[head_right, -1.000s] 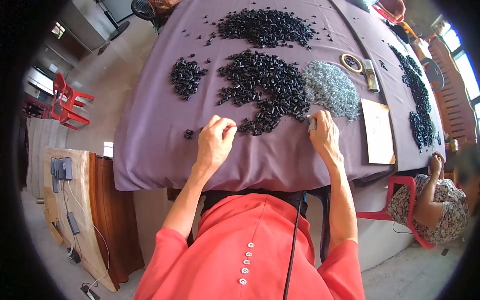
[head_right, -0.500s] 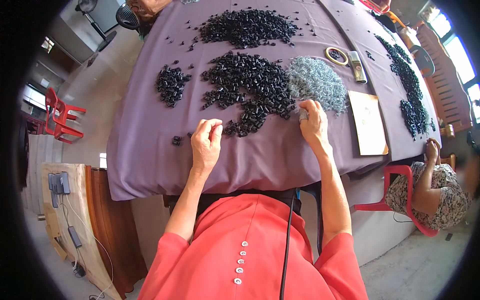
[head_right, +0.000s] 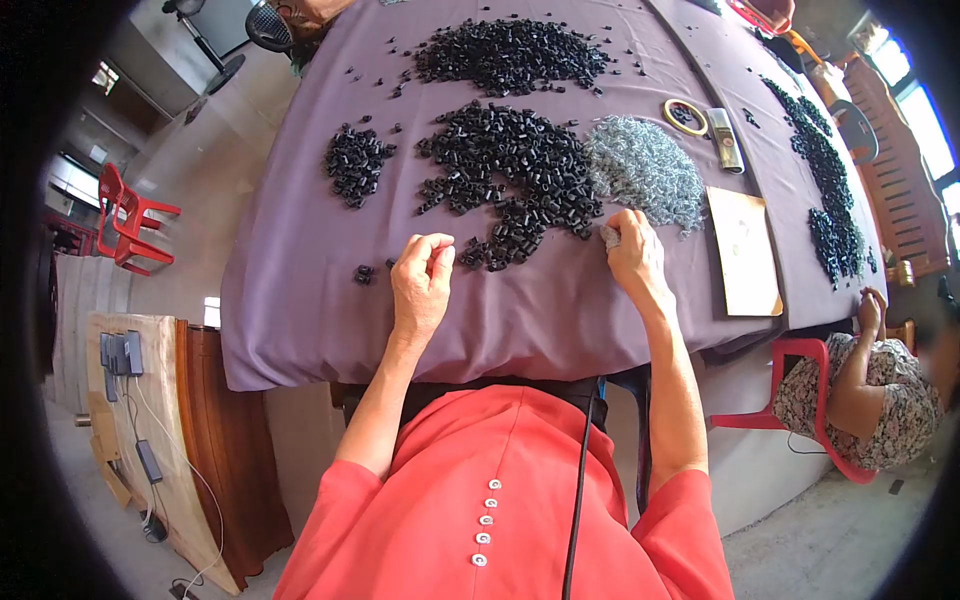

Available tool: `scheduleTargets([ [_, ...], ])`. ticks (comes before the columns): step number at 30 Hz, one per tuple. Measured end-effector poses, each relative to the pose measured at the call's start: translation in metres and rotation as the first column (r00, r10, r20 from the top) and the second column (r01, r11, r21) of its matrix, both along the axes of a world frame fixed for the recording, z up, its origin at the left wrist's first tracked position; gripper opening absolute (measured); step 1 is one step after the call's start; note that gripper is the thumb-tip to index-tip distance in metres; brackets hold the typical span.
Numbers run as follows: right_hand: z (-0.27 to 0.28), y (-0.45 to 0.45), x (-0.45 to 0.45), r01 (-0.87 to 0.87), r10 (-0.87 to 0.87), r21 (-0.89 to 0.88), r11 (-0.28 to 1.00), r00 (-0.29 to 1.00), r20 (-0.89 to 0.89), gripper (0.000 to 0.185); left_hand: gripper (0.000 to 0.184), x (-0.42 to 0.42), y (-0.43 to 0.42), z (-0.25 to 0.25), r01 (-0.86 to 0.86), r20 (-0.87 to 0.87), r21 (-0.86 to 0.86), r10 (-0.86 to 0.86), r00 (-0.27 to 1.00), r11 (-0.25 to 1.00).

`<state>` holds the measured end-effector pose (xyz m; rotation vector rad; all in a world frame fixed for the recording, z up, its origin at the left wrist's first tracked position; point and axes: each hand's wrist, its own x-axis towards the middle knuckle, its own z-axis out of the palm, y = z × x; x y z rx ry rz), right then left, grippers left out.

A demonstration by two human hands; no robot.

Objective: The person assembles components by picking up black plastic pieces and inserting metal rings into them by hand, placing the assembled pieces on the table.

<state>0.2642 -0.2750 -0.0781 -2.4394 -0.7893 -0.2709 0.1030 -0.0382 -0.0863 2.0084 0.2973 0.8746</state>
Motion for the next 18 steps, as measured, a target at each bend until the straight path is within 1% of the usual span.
scheduleTargets([
  [2, -0.001, 0.002, -0.011, 0.013, -0.012, -0.013, 1.0, 0.994, 0.106, 0.013, 0.007, 0.0, 0.0, 0.001, 0.005, -0.021, -0.052, -0.006, 1.0, 0.999],
  [4, -0.005, 0.003, -0.017, 0.086, -0.092, 0.057, 0.995, 0.991, 0.099, 0.013, 0.006, 0.001, 0.001, 0.004, 0.005, -0.047, -0.133, -0.012, 0.999, 0.991],
  [6, -0.01, 0.003, -0.021, 0.126, -0.141, 0.153, 0.98, 0.986, 0.091, 0.011, 0.005, 0.008, 0.002, 0.007, 0.035, -0.069, -0.101, -0.042, 0.997, 0.994],
  [7, -0.01, 0.003, -0.022, 0.133, -0.147, 0.153, 0.979, 0.986, 0.083, 0.011, 0.005, 0.013, 0.002, 0.009, 0.047, -0.082, -0.087, -0.055, 0.995, 0.995],
  [8, -0.009, 0.005, -0.023, 0.142, -0.155, 0.154, 0.978, 0.985, 0.077, 0.011, 0.005, 0.019, 0.0, 0.013, 0.06, -0.118, -0.059, -0.066, 0.991, 0.996],
  [9, -0.008, 0.006, -0.024, 0.152, -0.165, 0.156, 0.976, 0.984, 0.072, 0.011, 0.006, 0.026, -0.002, 0.017, 0.061, -0.201, 0.025, -0.055, 0.978, 0.998],
  [11, -0.008, 0.007, -0.025, 0.134, -0.147, 0.136, 0.982, 0.986, 0.084, 0.011, 0.006, 0.039, -0.008, 0.022, 0.079, -0.32, 0.115, -0.038, 0.947, 0.99],
  [12, -0.007, 0.006, -0.025, 0.126, -0.138, 0.125, 0.984, 0.986, 0.091, 0.012, 0.009, 0.045, -0.009, 0.019, 0.095, -0.363, 0.129, -0.042, 0.931, 0.987],
  [15, -0.008, 0.005, -0.024, 0.1, -0.114, 0.123, 0.987, 0.987, 0.112, 0.012, 0.01, 0.054, -0.012, 0.019, 0.091, -0.42, 0.231, 0.015, 0.907, 0.969],
  [16, -0.008, 0.005, -0.025, 0.104, -0.118, 0.115, 0.988, 0.986, 0.119, 0.012, 0.013, 0.055, -0.011, 0.021, 0.113, -0.439, 0.232, 0.0, 0.898, 0.966],
  [18, -0.007, 0.008, -0.026, 0.11, -0.123, 0.103, 0.989, 0.984, 0.131, 0.013, 0.016, 0.057, -0.011, 0.021, 0.153, -0.444, 0.329, 0.009, 0.896, 0.932],
])
